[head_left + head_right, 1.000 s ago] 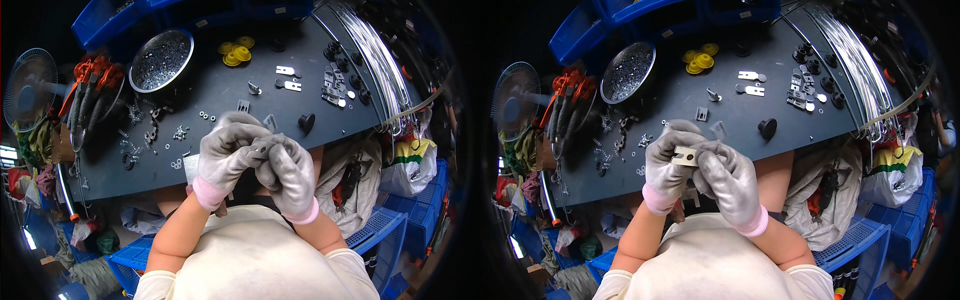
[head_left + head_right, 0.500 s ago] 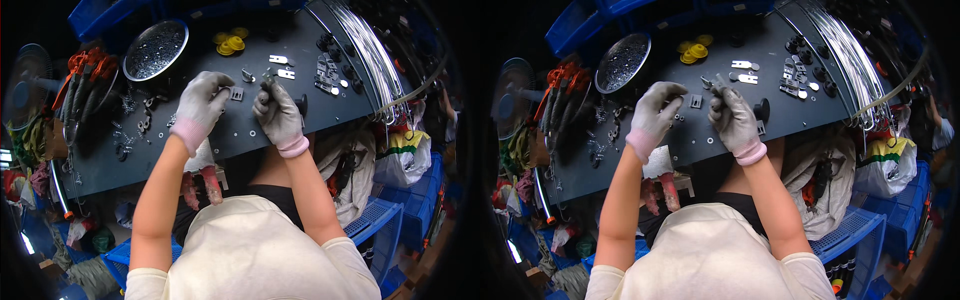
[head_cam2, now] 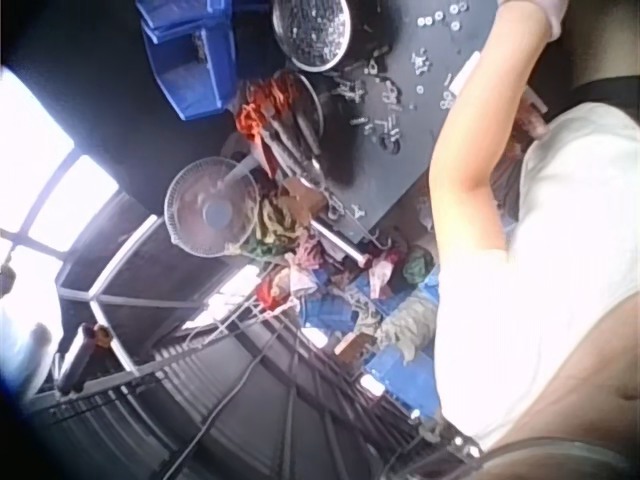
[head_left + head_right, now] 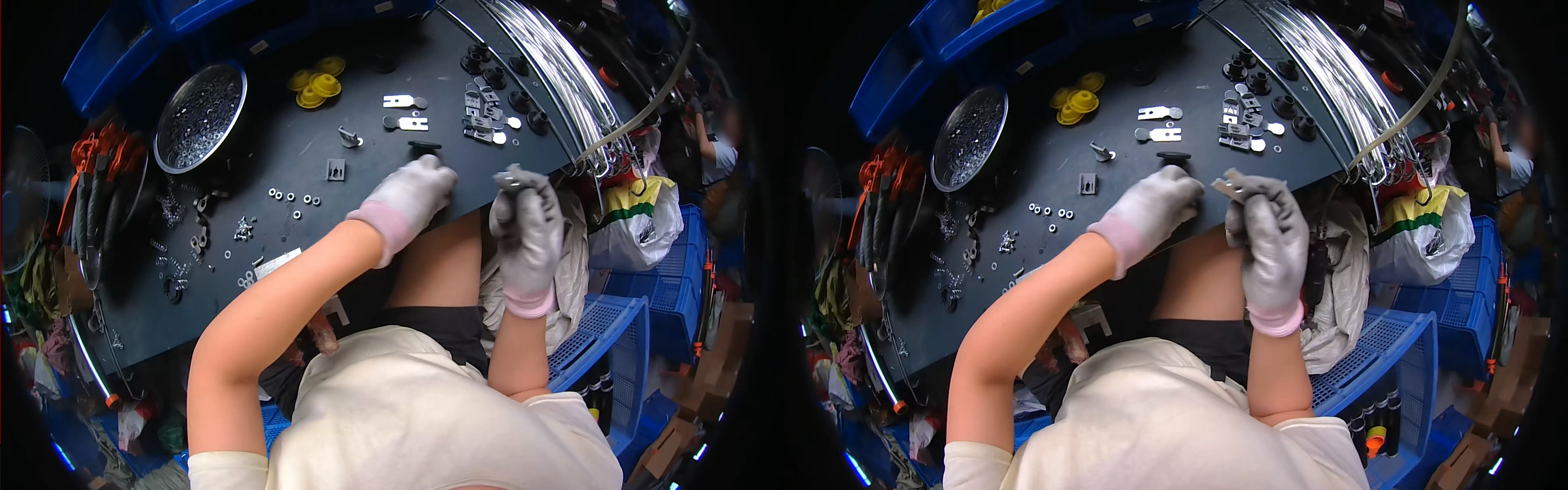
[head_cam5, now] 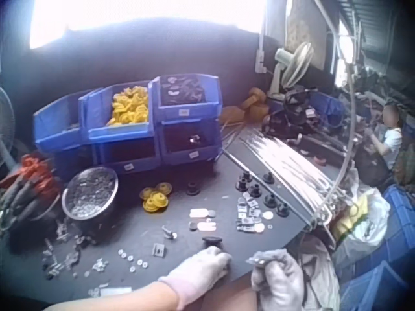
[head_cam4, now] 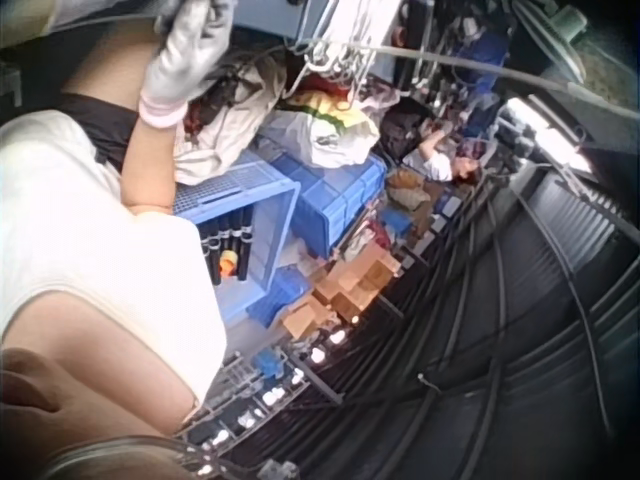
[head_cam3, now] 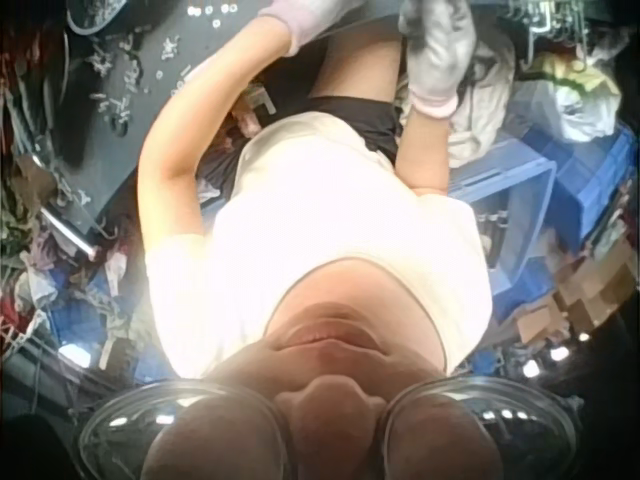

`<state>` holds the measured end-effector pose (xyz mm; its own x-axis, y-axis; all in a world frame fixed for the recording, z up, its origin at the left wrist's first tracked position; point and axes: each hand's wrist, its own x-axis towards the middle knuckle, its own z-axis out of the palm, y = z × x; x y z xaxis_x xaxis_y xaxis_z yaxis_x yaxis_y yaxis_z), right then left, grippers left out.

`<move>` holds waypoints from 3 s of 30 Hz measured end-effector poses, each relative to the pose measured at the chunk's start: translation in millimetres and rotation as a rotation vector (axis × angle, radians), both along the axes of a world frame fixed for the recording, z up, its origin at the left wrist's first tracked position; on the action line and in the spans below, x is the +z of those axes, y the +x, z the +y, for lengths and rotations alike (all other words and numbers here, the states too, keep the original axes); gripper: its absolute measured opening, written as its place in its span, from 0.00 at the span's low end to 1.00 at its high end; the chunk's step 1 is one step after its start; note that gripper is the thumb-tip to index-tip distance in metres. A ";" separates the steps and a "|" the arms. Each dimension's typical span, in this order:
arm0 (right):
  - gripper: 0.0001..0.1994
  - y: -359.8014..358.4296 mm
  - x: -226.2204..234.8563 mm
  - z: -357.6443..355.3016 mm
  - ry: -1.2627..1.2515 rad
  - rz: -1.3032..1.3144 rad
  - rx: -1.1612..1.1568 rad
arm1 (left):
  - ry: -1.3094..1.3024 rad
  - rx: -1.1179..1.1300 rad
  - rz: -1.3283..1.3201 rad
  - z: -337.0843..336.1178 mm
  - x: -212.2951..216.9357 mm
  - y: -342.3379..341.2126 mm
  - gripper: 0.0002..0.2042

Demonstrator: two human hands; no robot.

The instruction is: Assembling small plastic and metal components using a power screwdriver.

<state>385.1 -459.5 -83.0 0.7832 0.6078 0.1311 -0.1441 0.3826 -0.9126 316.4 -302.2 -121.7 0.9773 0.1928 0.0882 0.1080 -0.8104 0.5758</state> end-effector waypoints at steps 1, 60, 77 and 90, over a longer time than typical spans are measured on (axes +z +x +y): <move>0.11 -0.2 -5.6 -3.0 -0.080 -0.018 -0.043 | -0.180 -0.002 -0.095 4.0 10.7 -6.5 0.14; 0.15 54.5 -16.6 132.4 -0.791 -1.332 0.021 | -0.571 0.514 -0.146 47.1 43.5 -80.4 0.13; 0.09 -15.4 41.3 90.5 0.043 -0.113 0.210 | -1.121 0.566 -0.604 13.6 66.8 -103.3 0.17; 0.09 -74.9 37.5 67.5 -0.167 -0.225 0.045 | -1.231 0.467 -0.992 -1.9 63.2 -103.8 0.15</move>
